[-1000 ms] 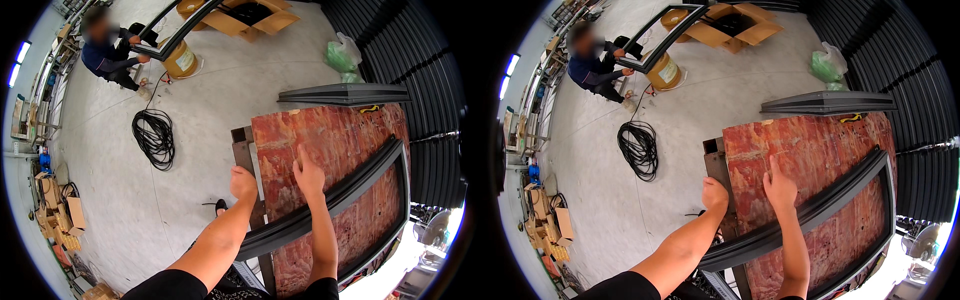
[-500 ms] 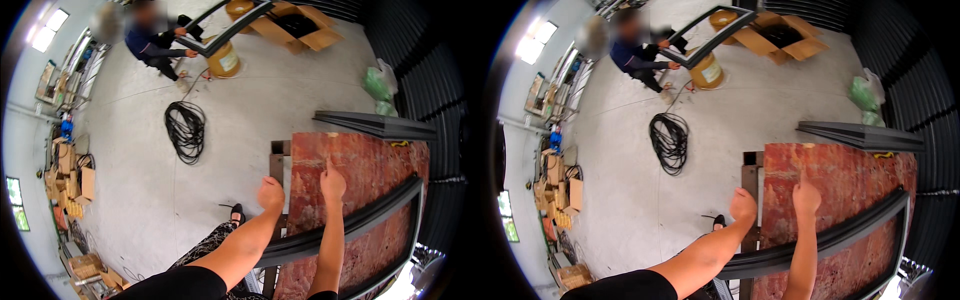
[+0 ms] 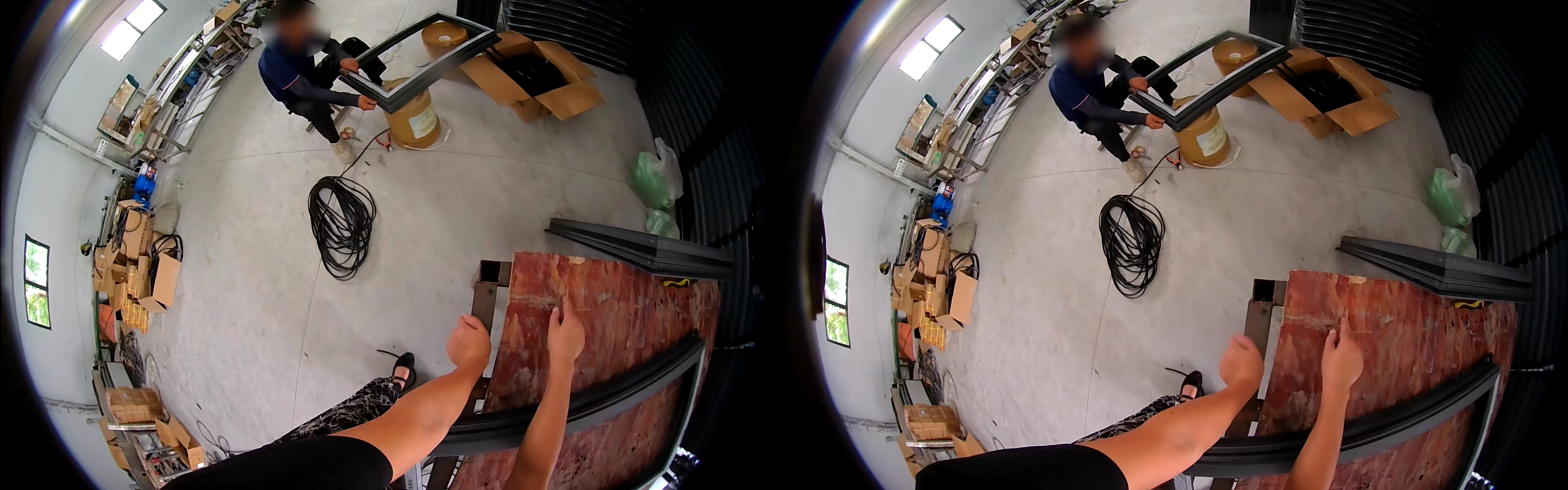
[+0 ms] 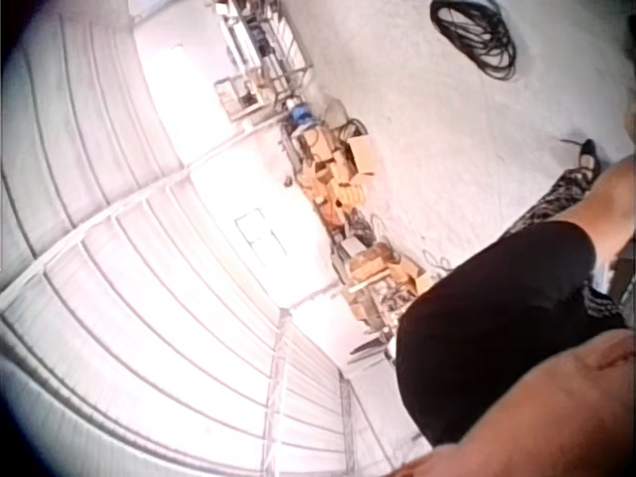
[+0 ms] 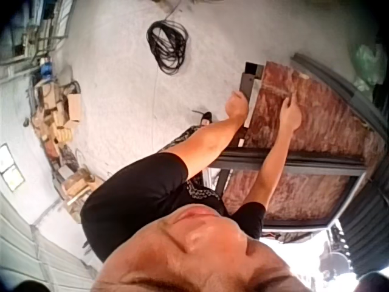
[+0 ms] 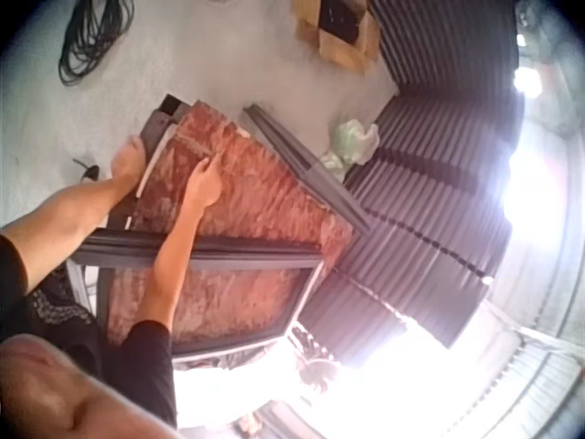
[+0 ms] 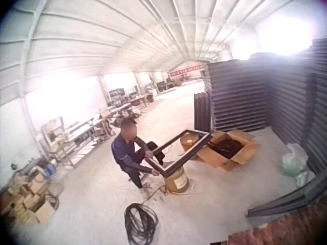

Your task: The person fits a rubber gasket into the groove of a metal window frame, using pliers to trim the excess material and then stacking the completed frame with others.

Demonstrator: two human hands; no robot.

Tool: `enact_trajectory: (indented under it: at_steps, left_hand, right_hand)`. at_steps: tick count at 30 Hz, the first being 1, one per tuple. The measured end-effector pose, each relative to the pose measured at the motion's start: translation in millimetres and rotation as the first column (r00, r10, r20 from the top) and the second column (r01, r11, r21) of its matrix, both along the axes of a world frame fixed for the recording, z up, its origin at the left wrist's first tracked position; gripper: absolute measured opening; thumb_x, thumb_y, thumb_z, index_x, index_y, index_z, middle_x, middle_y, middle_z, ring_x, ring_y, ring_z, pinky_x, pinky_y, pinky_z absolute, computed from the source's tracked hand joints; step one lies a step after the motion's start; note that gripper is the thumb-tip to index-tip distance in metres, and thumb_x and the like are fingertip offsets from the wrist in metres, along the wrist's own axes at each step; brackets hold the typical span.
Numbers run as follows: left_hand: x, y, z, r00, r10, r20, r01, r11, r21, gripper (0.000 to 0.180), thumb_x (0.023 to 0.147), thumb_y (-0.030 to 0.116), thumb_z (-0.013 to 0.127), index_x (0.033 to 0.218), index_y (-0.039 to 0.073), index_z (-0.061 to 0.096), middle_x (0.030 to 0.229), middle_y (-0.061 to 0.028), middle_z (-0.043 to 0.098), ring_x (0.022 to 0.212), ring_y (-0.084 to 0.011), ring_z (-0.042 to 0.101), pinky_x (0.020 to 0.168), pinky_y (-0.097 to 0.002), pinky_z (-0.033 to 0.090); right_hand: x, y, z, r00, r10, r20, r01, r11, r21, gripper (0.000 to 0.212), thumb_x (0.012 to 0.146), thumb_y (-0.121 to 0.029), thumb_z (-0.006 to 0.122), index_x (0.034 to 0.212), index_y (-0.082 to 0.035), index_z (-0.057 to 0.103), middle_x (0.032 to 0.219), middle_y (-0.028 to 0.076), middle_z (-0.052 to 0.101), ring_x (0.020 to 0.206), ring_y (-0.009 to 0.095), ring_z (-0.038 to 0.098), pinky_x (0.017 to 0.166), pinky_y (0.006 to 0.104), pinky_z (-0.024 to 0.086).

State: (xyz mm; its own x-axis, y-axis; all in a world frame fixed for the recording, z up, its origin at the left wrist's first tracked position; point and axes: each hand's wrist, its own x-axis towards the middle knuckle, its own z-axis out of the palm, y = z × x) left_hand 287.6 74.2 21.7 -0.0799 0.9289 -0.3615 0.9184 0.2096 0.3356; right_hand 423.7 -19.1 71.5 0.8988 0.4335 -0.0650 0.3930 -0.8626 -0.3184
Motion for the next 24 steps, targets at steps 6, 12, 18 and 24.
enact_trajectory:
  at_steps: [6, 12, 18, 24]
  left_hand:
    - [1, 1, -1, 1.000, 0.021, -0.012, -0.021, 0.999, -0.027, 0.044, 0.097, 0.037, 0.030, 0.090, 0.008, 0.062, 0.076, -0.0188, 0.068, 0.071, -0.0422, 0.064, 0.064, -0.0544, 0.049]
    - [2, -1, -1, 1.000, 0.012, -0.017, -0.013, 1.000, -0.015, 0.044, 0.097, 0.037, 0.030, 0.089, 0.008, 0.062, 0.077, -0.0194, 0.067, 0.072, -0.0428, 0.064, 0.064, -0.0549, 0.049]
    - [-1, 0, 1, 1.000, 0.008, 0.002, -0.008, 1.000, 0.019, 0.042, 0.097, 0.035, 0.031, 0.086, 0.008, 0.061, 0.077, -0.0195, 0.067, 0.070, -0.0428, 0.063, 0.063, -0.0547, 0.049]
    - [2, -1, -3, 1.000, 0.015, -0.018, -0.014, 0.999, 0.049, 0.041, 0.096, 0.035, 0.032, 0.084, 0.008, 0.061, 0.076, -0.0190, 0.067, 0.069, -0.0419, 0.064, 0.062, -0.0540, 0.049]
  right_hand:
    - [-4, 6, -9, 0.997, -0.083, 0.007, 0.081, 0.991, 0.110, 0.037, 0.094, -0.035, 0.052, 0.121, -0.011, 0.062, 0.100, 0.016, 0.068, 0.087, 0.036, 0.065, 0.074, 0.0430, 0.052]
    - [2, -1, -14, 0.996, -0.070, 0.055, 0.061, 0.987, 0.147, 0.035, 0.094, -0.035, 0.052, 0.118, -0.012, 0.063, 0.097, 0.016, 0.069, 0.084, 0.036, 0.066, 0.072, 0.0430, 0.052]
    - [-11, 15, -6, 0.998, -0.012, 0.056, 0.014, 0.999, -0.045, 0.040, 0.094, -0.034, 0.051, 0.121, -0.006, 0.062, 0.091, 0.019, 0.069, 0.079, 0.035, 0.067, 0.069, 0.0421, 0.053]
    - [-12, 23, 0, 0.999, -0.031, 0.015, 0.032, 0.994, -0.105, 0.043, 0.094, -0.035, 0.052, 0.121, -0.003, 0.062, 0.089, 0.020, 0.069, 0.079, 0.034, 0.067, 0.070, 0.0419, 0.053]
